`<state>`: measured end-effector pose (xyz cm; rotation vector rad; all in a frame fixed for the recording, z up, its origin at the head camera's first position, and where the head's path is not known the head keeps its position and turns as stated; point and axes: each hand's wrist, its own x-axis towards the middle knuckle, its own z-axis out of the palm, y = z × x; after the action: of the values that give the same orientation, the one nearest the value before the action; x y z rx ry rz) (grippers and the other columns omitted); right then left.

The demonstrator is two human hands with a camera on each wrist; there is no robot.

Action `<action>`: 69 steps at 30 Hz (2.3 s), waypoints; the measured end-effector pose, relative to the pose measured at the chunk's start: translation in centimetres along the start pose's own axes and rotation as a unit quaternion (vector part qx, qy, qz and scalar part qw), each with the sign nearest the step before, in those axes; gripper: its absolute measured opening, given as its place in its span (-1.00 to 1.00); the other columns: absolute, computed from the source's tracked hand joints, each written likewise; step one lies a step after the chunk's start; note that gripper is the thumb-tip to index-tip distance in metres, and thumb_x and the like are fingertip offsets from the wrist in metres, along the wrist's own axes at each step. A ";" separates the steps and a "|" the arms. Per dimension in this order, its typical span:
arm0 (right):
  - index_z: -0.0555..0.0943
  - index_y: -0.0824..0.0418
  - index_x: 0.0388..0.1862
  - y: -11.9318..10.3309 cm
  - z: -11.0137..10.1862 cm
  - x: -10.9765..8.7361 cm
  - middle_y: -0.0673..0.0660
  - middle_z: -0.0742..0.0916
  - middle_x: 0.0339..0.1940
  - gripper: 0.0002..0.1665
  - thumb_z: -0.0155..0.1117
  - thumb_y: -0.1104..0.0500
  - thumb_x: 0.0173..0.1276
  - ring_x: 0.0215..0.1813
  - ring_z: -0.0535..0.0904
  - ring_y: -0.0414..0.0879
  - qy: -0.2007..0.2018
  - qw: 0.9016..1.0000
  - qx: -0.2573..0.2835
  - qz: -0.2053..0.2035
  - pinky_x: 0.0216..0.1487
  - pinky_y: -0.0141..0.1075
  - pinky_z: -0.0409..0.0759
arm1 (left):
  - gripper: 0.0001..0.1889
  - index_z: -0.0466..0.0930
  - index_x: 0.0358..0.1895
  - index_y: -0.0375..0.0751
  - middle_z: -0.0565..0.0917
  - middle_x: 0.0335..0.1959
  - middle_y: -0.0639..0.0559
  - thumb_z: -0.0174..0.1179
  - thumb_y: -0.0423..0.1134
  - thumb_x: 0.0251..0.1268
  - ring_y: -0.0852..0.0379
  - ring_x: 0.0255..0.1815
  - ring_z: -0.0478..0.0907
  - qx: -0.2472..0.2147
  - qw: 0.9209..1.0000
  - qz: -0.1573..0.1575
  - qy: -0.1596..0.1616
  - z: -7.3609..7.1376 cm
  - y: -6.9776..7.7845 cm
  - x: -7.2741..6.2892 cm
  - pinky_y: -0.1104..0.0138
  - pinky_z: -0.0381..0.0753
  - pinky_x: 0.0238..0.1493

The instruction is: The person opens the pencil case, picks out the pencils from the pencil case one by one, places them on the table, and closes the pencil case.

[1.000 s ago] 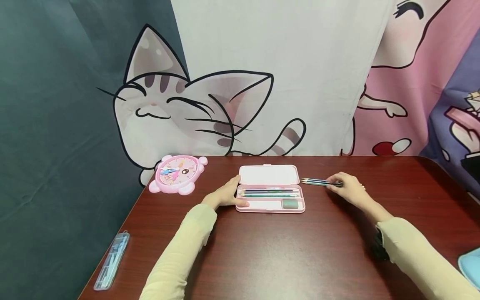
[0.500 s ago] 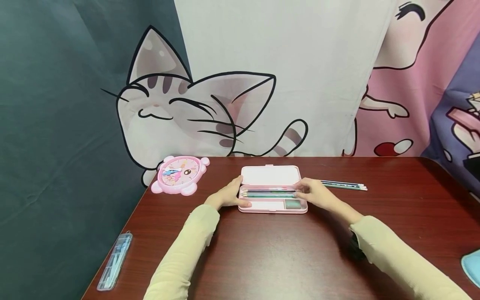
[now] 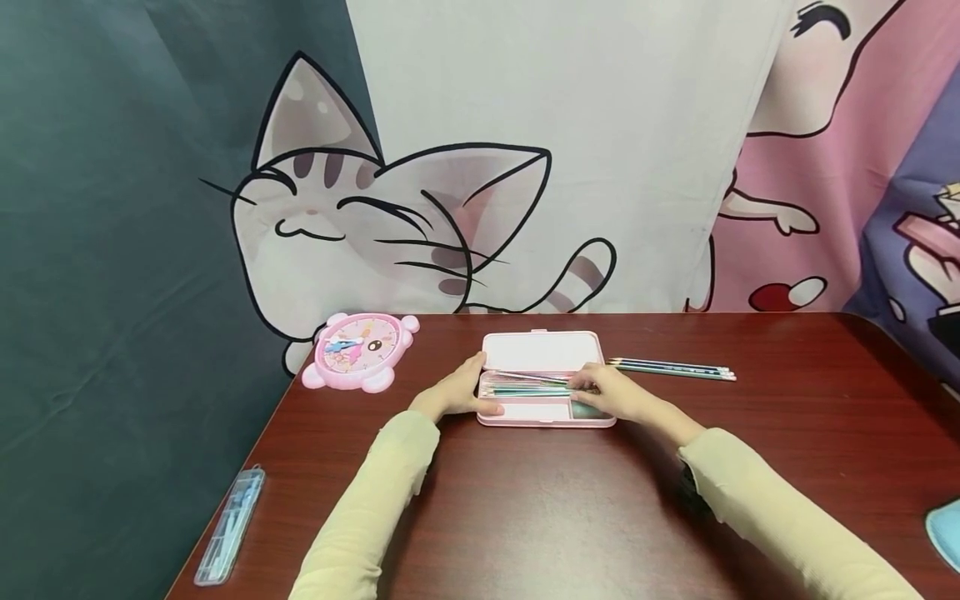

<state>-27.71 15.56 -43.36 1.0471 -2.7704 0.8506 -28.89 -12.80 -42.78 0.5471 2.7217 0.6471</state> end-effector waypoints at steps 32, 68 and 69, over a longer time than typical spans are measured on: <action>0.55 0.30 -0.36 3.0 -1.8 -3.6 0.11 0.65 -0.39 -0.86 0.27 0.44 0.10 -0.30 0.56 -0.09 0.153 0.986 -0.042 -0.052 -0.27 -0.22 0.55 | 0.10 -0.19 0.42 -0.35 -0.07 0.47 -0.23 0.35 0.04 -0.05 -0.06 0.48 -0.10 -0.019 1.000 -0.004 -0.004 0.1 0.1 0.1 0.13 -0.02 0.45; 0.56 0.33 -0.39 10.2 -7.8 -10.3 0.19 0.65 -0.45 -0.84 0.33 0.41 0.00 -0.36 0.58 0.09 0.136 0.973 -0.180 0.046 -0.31 0.00 0.51 | 0.09 -0.19 0.42 -0.38 -0.07 0.46 -0.25 0.36 0.00 -0.04 -0.08 0.48 -0.09 -0.014 1.000 -0.003 -0.004 -0.2 0.2 -0.1 0.13 -0.01 0.44; 0.57 0.33 -0.39 10.2 -7.9 -10.3 0.18 0.65 -0.46 -0.84 0.33 0.41 -0.01 -0.38 0.58 0.08 0.138 0.972 -0.184 0.044 -0.33 -0.01 0.51 | 0.09 -0.20 0.42 -0.37 -0.07 0.46 -0.24 0.35 0.01 -0.03 -0.07 0.48 -0.10 -0.012 1.000 -0.004 -0.005 -0.2 0.2 -0.1 0.14 -0.02 0.44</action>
<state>-27.24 32.05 -44.05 0.6892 -2.6102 0.4223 -28.86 -12.75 -42.53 0.5331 2.7019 0.6709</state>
